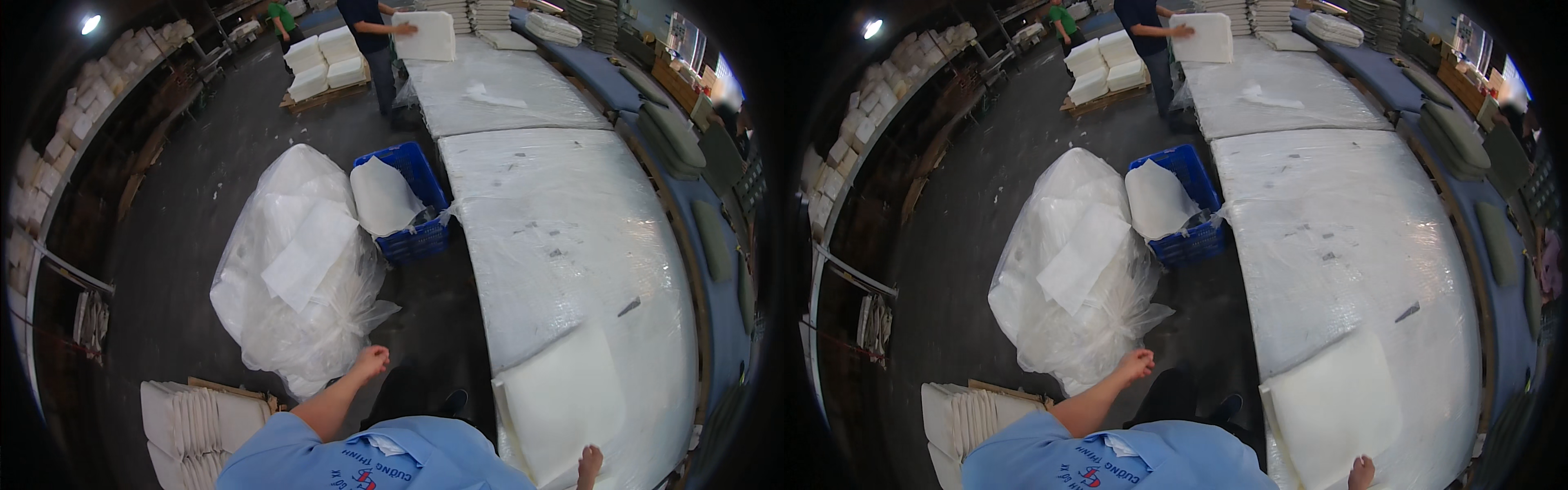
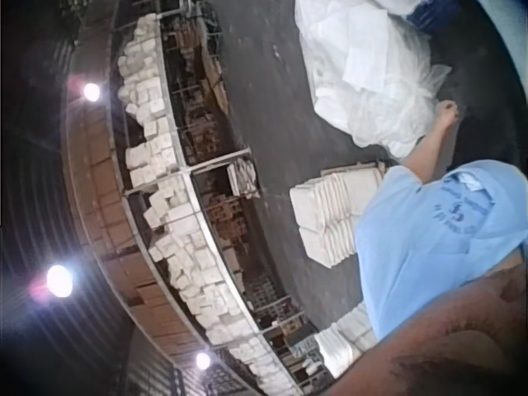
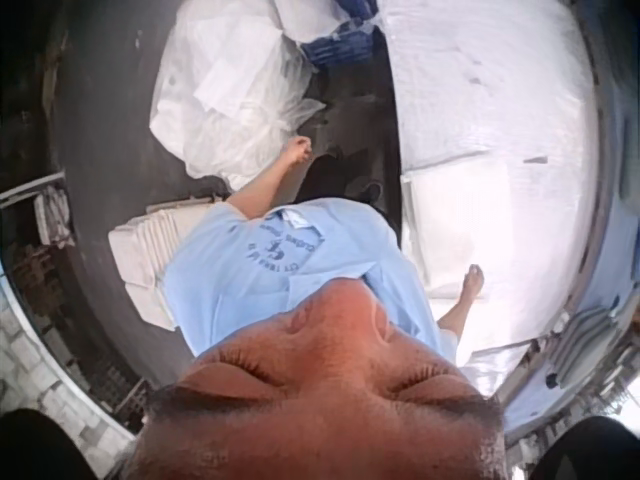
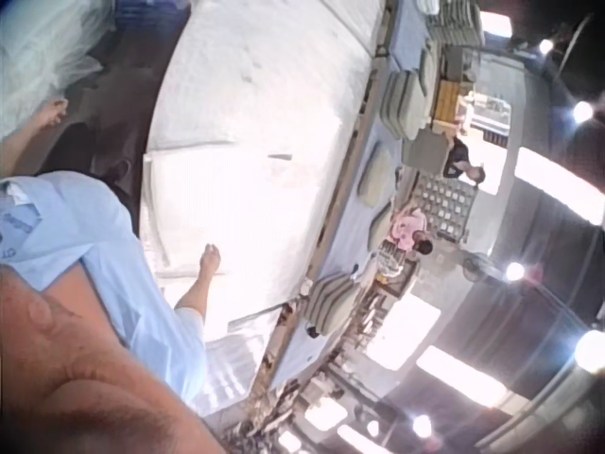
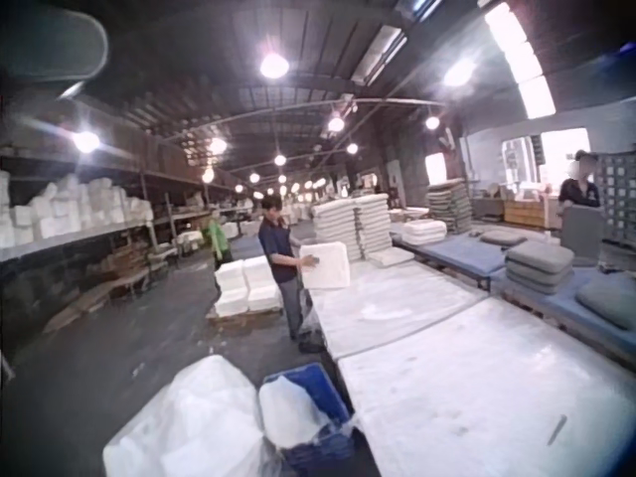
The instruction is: The person wraps rectangular foam blocks in white non-woven fabric. They pick up a foam block, place it on a sheet of fabric, fold the fabric around the block, and roll it into a cylindrical bundle. The wrapped bundles are placed on a nearby stack.
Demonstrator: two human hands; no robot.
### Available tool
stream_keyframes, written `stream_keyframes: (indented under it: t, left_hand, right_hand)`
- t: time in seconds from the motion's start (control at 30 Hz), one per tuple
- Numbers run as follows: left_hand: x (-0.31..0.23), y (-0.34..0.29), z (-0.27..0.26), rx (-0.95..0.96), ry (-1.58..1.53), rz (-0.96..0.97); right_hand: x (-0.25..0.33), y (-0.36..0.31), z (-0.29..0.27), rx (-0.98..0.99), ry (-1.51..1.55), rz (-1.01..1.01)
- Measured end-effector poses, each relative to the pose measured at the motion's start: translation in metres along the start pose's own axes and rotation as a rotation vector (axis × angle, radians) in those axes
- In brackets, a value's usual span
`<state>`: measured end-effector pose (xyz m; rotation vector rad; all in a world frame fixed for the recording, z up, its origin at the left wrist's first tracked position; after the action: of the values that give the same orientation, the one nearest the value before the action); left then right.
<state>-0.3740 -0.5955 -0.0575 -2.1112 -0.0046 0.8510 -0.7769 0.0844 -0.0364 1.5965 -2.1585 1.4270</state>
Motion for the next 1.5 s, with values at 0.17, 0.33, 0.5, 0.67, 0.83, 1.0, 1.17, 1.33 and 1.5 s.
stream_keyframes:
  t: [0.17,0.33,0.5,0.67,0.83,1.0,1.17,1.33,1.5]
  left_hand:
    - [-0.078,0.147,-0.061,-0.145,-0.049,0.116]
    - [-0.164,0.316,-0.13,-0.325,0.254,0.198]
    - [-0.209,0.457,-0.14,-0.37,0.518,0.188]
    - [-0.224,0.554,-0.126,-0.294,0.959,0.21]
    - [-0.217,0.608,-0.109,-0.129,1.155,0.255]
    - [-0.216,0.633,-0.126,0.027,0.879,0.328]
    - [-0.232,0.665,-0.198,-0.147,0.293,0.084]
    - [-0.337,0.627,-0.314,-0.575,0.287,0.38]
    - [-0.47,0.466,-0.236,-0.18,0.62,0.832]
  right_hand:
    - [0.168,0.014,0.139,0.074,0.081,-0.374]
    - [0.228,-0.007,0.244,0.155,-0.328,-0.419]
    - [0.227,-0.052,0.287,0.201,-0.489,0.252]
    - [0.303,-0.11,0.332,0.254,-0.409,0.467]
    - [0.336,-0.113,0.364,0.303,-0.299,0.474]
    - [0.368,-0.097,0.386,0.257,-0.157,0.481]
    - [0.389,-0.064,0.397,0.244,-0.178,0.447]
    - [0.401,-0.028,0.416,0.32,-0.135,0.318]
    - [0.462,-0.016,0.459,0.393,-0.146,-0.127]
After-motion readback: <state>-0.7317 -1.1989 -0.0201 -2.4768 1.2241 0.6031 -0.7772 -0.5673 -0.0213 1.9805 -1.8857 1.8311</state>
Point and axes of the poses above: each hand's wrist, its own y-axis towards the middle knuckle, its own z-axis out of the palm, x = y × z, the point moved 10 cm from there along y, towards the middle knuckle, and after that the axes turned 14 degrees about y, right-handed, at the moved point
